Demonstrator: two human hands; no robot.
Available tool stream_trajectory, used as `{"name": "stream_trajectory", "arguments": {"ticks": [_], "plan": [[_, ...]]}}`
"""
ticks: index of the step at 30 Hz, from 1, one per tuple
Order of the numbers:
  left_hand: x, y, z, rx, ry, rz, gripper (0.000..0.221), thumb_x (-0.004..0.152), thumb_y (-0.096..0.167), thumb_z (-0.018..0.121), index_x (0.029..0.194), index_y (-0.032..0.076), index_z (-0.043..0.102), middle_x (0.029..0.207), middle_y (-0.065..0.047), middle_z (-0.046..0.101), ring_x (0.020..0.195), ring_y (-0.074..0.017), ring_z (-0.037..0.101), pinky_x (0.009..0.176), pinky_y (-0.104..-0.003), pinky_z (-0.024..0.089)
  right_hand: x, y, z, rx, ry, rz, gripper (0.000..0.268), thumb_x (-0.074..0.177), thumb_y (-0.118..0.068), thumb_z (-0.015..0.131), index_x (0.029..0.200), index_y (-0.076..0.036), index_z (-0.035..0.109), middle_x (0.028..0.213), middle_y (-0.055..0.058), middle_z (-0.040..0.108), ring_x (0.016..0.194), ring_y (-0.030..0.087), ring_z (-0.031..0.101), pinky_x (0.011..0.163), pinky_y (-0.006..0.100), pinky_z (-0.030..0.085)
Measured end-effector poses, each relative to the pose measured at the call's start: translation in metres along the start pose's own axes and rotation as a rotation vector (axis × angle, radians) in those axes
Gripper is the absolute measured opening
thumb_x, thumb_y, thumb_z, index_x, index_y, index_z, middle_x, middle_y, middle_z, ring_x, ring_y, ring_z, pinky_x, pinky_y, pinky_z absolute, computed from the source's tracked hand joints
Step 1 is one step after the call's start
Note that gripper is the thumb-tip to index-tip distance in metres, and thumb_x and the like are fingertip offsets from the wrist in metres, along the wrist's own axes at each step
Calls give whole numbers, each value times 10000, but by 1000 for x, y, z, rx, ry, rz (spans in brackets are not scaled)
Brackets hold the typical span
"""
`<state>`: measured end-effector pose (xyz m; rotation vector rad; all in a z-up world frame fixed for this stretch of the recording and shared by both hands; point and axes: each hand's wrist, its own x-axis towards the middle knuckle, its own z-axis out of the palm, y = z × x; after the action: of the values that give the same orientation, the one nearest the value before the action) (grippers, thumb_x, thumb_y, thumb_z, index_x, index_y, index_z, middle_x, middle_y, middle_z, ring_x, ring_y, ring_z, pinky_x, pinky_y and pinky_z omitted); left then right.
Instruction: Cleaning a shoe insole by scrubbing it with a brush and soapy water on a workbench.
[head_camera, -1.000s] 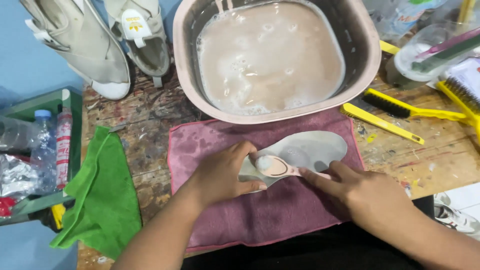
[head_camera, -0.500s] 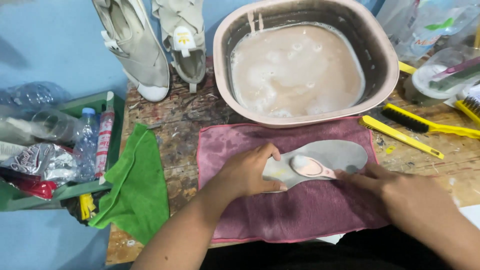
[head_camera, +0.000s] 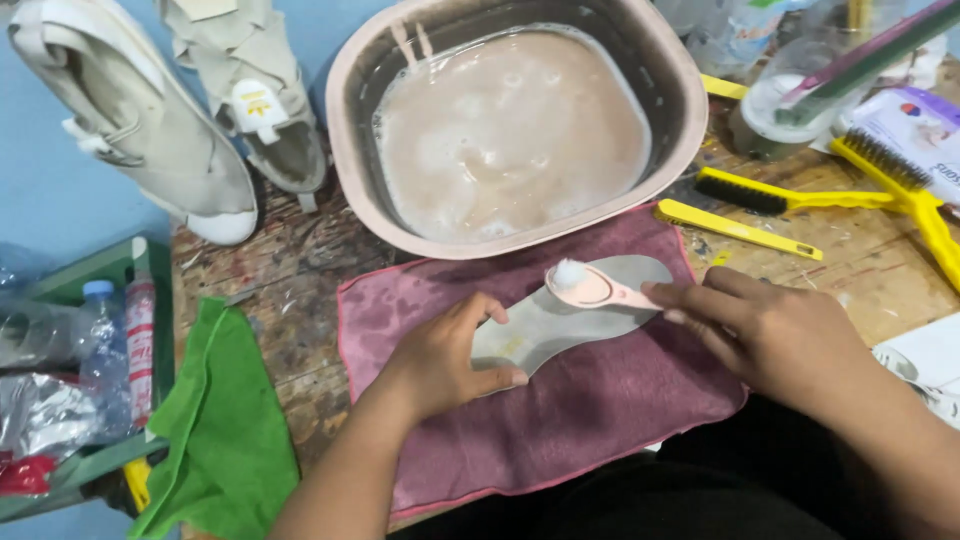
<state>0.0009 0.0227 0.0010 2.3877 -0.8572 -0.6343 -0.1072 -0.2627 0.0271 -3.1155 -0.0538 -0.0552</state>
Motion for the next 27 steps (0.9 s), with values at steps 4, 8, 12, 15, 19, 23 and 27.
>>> {"name": "stream_trajectory", "arguments": {"ticks": [4,8,12,15,19,23,27], "plan": [[0,14,-11,-10,-84,-86,568,637,520,681,1062,231,440,1173,56,556,1089,-159,537,783,-336,417,1,6,-3,-140,-308,98,441,796,-574,377,1237,-556,388,887,-119,536,782,173,666,523,401,547],[-1,19,-13,-21,-91,-153,544,644,452,740,1066,251,461,1168,58,572,1095,-149,545,795,-317,427,1,7,-4,-5,-223,38,407,819,-465,417,1224,-499,447,876,-102,535,773,193,651,549,406,526],[0,16,-10,2,-61,-129,555,637,425,776,1062,244,467,1160,58,583,1078,-157,556,798,-316,432,-3,12,1,-40,-143,-7,383,795,-503,455,1176,-495,491,820,-99,545,701,193,662,477,405,530],[0,21,-14,-5,-84,-183,539,629,426,772,1042,265,467,1129,39,605,1048,-156,574,781,-308,426,3,6,-6,-103,-318,100,438,814,-518,390,1250,-569,379,863,-125,522,766,171,660,542,407,543],[-1,25,-16,-15,-106,-239,548,635,427,772,1059,270,463,1167,44,581,1022,-173,575,749,-317,435,4,15,-5,-175,-217,71,402,790,-551,417,1192,-553,427,827,-134,536,730,154,667,449,395,539],[-1,23,-15,-5,-106,-201,535,646,443,751,1057,267,457,1184,61,564,999,-171,574,737,-323,430,7,14,-14,-191,-240,92,452,784,-540,418,1235,-553,387,848,-132,529,720,182,662,480,400,555],[-1,27,-19,-10,-147,-230,535,656,450,734,1071,264,453,1205,34,564,1038,-181,563,751,-331,429,-1,25,-5,-186,-60,44,399,790,-480,471,1186,-525,468,792,-140,536,655,161,641,394,375,521]]}}
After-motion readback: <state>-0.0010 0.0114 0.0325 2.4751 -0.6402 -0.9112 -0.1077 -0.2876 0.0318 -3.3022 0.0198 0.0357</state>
